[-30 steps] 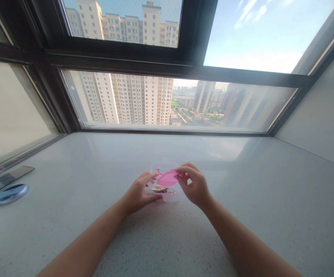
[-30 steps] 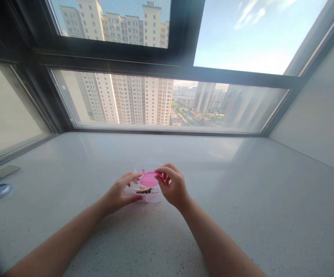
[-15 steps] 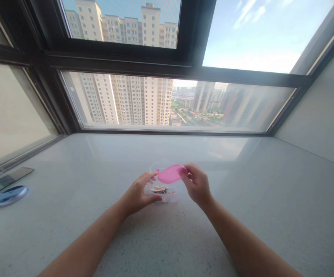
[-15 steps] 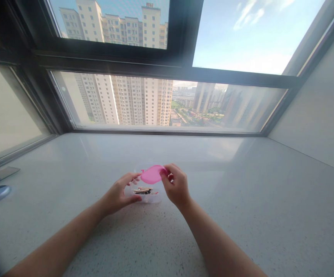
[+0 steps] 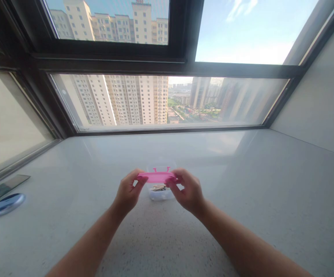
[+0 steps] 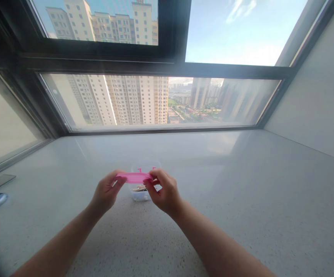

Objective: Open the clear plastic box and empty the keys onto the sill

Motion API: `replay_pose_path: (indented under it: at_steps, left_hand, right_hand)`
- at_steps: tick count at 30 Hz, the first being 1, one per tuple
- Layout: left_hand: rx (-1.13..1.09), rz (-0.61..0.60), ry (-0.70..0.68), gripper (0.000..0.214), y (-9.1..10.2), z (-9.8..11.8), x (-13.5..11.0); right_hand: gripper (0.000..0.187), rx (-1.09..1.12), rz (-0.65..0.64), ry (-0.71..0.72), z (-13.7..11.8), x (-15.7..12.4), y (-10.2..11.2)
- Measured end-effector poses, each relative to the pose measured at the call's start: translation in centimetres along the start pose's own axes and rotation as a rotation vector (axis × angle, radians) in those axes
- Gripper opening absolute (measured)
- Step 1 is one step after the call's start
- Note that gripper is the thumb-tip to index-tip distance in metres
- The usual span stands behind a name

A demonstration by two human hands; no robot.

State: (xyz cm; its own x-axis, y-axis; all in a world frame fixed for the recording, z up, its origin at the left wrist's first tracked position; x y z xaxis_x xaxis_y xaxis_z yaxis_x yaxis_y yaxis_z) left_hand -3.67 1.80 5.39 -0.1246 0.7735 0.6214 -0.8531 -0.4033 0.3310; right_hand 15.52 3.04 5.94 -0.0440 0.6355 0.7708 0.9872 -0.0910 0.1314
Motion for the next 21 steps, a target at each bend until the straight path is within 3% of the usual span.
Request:
replay_pose_path:
  at_steps: [3, 6, 8, 11, 15, 21]
  left_hand:
    - [0.035, 0.208, 0.154, 0.028, 2.3, -2.4, 0.9]
    - [0.211, 0.442, 0.363, 0.032, 6.4, -6.5, 2.1]
    - [0.517, 0.409, 0.502, 0.036, 8.9, -9.3, 2.5]
    - [0.691, 0.385, 0.543, 0.037, 11.3, -11.9, 2.6]
    - [0.821, 0.293, 0.518, 0.032, 11.3, -13.1, 2.1]
    - [0.965, 0.281, 0.460, 0.039, 10.8, -13.4, 1.7]
  right_hand:
    - [0.040, -0.108, -0.013, 0.082, 0.2, 0.6, 0.3]
    - [0.058, -0.295, -0.022, 0.065, 1.6, 1.1, 0.6]
    - [0.057, -0.385, -0.035, -0.027, 3.1, 1.1, 0.6]
    - [0.055, -0.390, -0.058, -0.251, 5.6, 0.4, 0.4]
    - [0.066, -0.185, -0.139, -0.554, 8.3, -0.8, -0.2]
    - [0.065, 0.056, -0.061, -0.659, 9.1, -1.0, -0.8]
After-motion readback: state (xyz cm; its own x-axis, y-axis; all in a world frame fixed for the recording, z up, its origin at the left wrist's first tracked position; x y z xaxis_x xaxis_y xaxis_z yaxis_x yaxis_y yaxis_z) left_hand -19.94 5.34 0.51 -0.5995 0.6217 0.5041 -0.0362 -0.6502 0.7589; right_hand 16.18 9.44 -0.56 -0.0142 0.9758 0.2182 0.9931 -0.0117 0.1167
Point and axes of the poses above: each hand's wrist, its own x-axis towards the middle knuckle, its own y-axis out of the back of the hand, z = x × y, the point moved 3 cm from there along x, towards the middle knuckle, and after that the axes turned 13 degrees about z, right-handed, at the moved point
